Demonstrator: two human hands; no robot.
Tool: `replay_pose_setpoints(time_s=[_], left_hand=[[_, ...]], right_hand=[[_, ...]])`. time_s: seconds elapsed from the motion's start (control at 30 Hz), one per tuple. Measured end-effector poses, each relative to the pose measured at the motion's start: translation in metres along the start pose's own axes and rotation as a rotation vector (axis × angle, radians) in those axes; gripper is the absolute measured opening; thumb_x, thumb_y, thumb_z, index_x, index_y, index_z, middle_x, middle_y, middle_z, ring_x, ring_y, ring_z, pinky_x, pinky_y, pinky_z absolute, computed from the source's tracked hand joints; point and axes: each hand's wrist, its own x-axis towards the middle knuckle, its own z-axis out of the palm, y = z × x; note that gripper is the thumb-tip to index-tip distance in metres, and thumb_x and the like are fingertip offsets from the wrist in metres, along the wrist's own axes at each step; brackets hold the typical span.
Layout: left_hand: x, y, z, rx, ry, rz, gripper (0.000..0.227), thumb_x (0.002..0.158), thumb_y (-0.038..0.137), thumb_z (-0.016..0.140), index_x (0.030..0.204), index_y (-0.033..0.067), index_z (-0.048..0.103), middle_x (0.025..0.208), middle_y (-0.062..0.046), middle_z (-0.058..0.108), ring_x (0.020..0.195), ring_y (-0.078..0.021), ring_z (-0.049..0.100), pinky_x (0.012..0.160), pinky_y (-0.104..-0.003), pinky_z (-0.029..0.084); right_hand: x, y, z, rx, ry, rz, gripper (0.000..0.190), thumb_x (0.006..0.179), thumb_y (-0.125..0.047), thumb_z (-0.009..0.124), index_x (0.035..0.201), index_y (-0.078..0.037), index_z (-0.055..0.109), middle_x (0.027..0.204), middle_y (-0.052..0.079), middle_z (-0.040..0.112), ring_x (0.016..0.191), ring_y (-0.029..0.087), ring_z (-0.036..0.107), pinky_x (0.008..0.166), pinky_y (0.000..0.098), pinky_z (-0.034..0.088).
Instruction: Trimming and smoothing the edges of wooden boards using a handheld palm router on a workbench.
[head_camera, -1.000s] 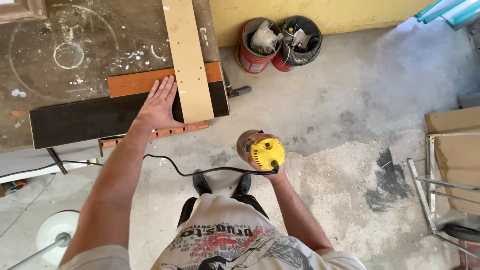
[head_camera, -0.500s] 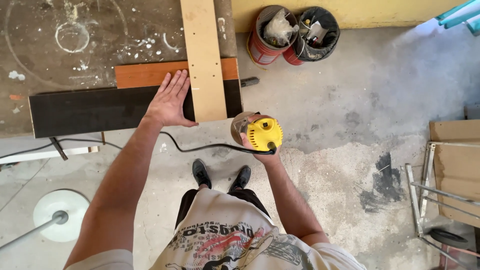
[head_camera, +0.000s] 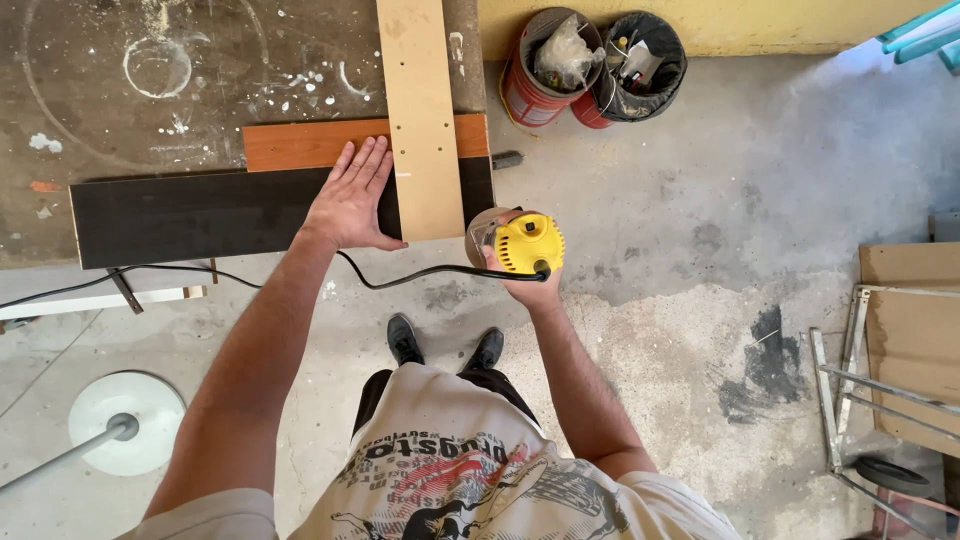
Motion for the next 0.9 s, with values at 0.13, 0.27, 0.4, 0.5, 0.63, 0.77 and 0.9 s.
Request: replay_pose_setpoints(time_s=[0.13,0.27,0.4,0.5,0.63,0.77,0.9], left_hand=[[0.002,-0.001,0.0,-0.002,-0.006,-0.001,0.152,0.049,0.087,0.072,0.164,0.0055,0.015,0.174,-0.01,0.005,0.161,-0.023,-0.002,0.133,-0.04,-0.012],[0.002,-0.002,0.003,-0.013,0.0,0.005,0.152,0.05,0.088,0.072,0.164,0.0053,0.014,0.174,-0.011,0.004,0.161,-0.0234,-0.002,0.133,-0.04,-0.013],[0.002,-0.001,0.001,0.001,-0.001,0.005,0.152,0.049,0.087,0.073,0.164,0.0057,0.015,0.174,-0.01,0.006,0.161,-0.0236,-0.002,0.133,-0.039,-0.012],[0.002,-0.004,0.003,-0.015,-0.001,0.014,0.153,0.049,0.089,0.071,0.164,0.0052,0.013,0.174,-0.011,0.004,0.161,-0.0239,-0.003,0.133,-0.04,-0.013],[0.002,-0.002,0.001,-0.014,-0.011,0.005,0.153,0.05,0.088,0.072,0.164,0.005,0.013,0.174,-0.011,0.004,0.161,-0.024,-0.003,0.133,-0.04,-0.013],[0.003,-0.002,0.001,0.005,-0.021,0.005,0.151,0.051,0.086,0.073,0.164,0.0055,0.012,0.174,-0.011,0.003,0.161,-0.0238,-0.004,0.133,-0.04,-0.013],[0.01,-0.008,0.014,0.015,-0.009,-0.001,0.151,0.05,0.085,0.072,0.164,0.0063,0.012,0.174,-0.009,0.001,0.161,-0.0228,-0.005,0.133,-0.04,-0.014]], right_hand=[[0.004,0.006,-0.002,0.087,0.017,0.038,0.04,0.072,-0.004,0.089,0.104,-0.002,0.066,0.102,0.012,0.072,0.092,0.023,0.072,0.09,0.0336,0.052],[0.007,0.011,-0.002,0.096,0.017,-0.002,0.038,0.07,-0.001,0.09,0.101,-0.001,0.067,0.1,0.014,0.071,0.089,0.024,0.072,0.088,0.0337,0.053],[0.011,0.023,0.001,0.086,0.025,-0.027,0.039,0.07,-0.002,0.09,0.102,0.0,0.067,0.1,0.015,0.071,0.09,0.026,0.072,0.088,0.0345,0.053],[0.013,0.035,0.001,0.097,0.005,-0.026,0.039,0.071,-0.001,0.089,0.103,0.0,0.067,0.102,0.015,0.071,0.092,0.025,0.071,0.09,0.0361,0.052],[0.012,0.051,0.004,0.135,0.014,-0.008,0.04,0.071,0.0,0.089,0.103,0.002,0.066,0.101,0.017,0.07,0.093,0.026,0.07,0.091,0.039,0.052],[0.011,0.08,0.007,0.107,0.014,-0.03,0.04,0.072,0.0,0.089,0.103,0.002,0.066,0.102,0.017,0.07,0.093,0.026,0.071,0.091,0.0385,0.052],[0.012,0.111,0.015,0.14,0.038,-0.03,0.038,0.072,0.001,0.089,0.103,0.002,0.066,0.1,0.017,0.071,0.092,0.026,0.071,0.091,0.0393,0.052]])
